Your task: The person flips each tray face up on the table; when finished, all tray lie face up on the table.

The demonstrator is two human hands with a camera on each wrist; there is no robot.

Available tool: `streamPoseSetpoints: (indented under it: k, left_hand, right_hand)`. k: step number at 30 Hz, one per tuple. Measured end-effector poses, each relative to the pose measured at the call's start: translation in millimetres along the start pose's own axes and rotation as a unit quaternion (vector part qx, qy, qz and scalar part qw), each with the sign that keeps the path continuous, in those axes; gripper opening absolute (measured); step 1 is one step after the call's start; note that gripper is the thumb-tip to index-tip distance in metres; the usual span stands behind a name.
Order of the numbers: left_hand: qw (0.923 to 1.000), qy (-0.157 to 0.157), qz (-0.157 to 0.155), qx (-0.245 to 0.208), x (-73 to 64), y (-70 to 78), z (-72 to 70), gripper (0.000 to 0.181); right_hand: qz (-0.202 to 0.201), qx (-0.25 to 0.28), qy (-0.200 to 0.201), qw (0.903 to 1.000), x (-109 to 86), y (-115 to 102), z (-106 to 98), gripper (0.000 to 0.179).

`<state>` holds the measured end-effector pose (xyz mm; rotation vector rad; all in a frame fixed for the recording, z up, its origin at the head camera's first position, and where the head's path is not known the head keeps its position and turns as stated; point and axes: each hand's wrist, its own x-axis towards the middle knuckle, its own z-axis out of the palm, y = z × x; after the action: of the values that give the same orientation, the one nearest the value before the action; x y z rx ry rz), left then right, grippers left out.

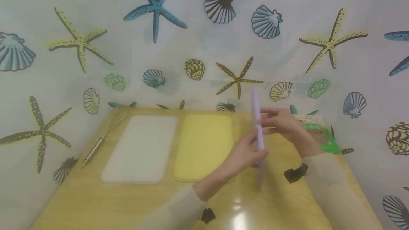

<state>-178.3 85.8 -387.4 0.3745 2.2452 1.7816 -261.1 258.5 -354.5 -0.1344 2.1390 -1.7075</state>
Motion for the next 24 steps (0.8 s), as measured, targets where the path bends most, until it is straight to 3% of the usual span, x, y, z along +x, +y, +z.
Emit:
streamPoseSetpoints:
  k: [9,16,24]
  left_hand:
    - [0.9998,0.008,0.000,0.016,-3.7,-1.7,-1.1,0.074]
    - [0.9998,0.008,0.011,-0.011,-7.4,-1.9,-3.4,0.070]
    - [0.9986,0.009,0.026,-0.046,-13.5,-8.5,-7.5,0.068]
  right_hand:
    - [-0.008,-0.005,-0.005,0.9999,4.8,3.3,5.6,0.065]
    - [-0.007,0.005,-0.007,0.9999,5.5,6.4,9.3,0.062]
    - [0.006,-0.007,0.046,0.9989,7.3,33.9,4.1,0.059]
